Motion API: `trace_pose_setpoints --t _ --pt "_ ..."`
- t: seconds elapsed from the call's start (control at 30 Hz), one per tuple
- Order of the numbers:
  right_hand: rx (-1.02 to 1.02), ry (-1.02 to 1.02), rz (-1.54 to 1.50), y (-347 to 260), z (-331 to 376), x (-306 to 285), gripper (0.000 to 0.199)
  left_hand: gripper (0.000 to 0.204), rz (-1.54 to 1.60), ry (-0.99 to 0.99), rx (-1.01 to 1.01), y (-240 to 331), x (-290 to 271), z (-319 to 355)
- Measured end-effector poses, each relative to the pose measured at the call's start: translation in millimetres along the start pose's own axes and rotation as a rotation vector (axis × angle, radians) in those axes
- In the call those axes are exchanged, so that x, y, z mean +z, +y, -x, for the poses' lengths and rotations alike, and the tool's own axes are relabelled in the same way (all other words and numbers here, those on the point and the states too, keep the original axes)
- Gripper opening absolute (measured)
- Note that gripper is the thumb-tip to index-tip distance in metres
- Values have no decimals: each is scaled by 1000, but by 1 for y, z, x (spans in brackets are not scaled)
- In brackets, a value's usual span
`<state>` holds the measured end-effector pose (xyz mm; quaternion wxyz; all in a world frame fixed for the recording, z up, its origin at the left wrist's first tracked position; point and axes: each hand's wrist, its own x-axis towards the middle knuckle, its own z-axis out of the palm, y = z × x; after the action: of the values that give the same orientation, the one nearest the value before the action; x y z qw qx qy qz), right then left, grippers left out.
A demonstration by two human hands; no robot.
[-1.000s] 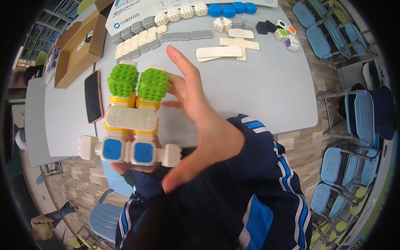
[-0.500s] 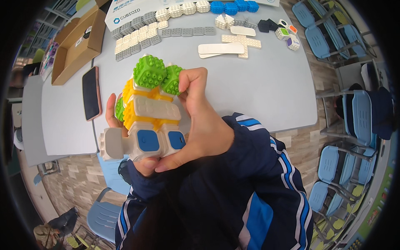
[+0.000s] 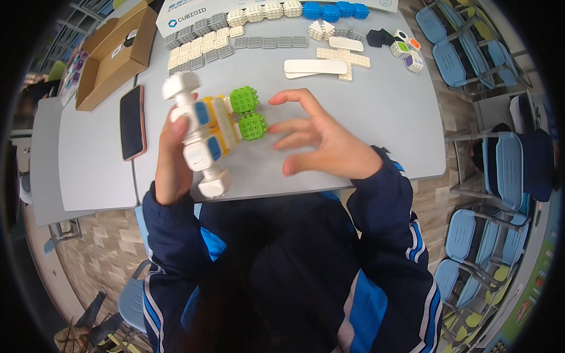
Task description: The person assembles a small robot-like structure using interlocking plastic building blocks. They connect green, yellow, and white pieces, then attach blue-topped modules to form a compact assembly on the table.
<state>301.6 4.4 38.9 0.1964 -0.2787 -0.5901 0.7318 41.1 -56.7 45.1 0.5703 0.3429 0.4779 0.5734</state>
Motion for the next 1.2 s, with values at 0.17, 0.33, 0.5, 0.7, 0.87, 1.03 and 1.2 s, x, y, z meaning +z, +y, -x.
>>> trace_pose_setpoints --t 0.17,0.33,0.5,0.7,0.87,1.03,1.2 --pt "-82 159 340 -19 -13 -3 74 77 -315 53 -15 10 8 -4" --pt "-322 168 729 -1 -48 -4 79 70 -610 26 30 -7 -7 -34" --pt "-286 128 933 7 -69 -14 83 72 -514 34 -16 2 -3 -36" --pt "-386 113 794 -5 -72 -19 64 48 -657 9 273 -3 -36 -24" --pt "-510 185 797 20 -78 -18 43 37 -1145 -43 440 -28 -49 -9" --pt "-459 175 818 17 -81 -16 36 38 -1282 -49 443 -25 -48 -8" --pt "-397 106 798 -2 -91 -20 26 38 -1240 -66 415 -18 -53 -8"
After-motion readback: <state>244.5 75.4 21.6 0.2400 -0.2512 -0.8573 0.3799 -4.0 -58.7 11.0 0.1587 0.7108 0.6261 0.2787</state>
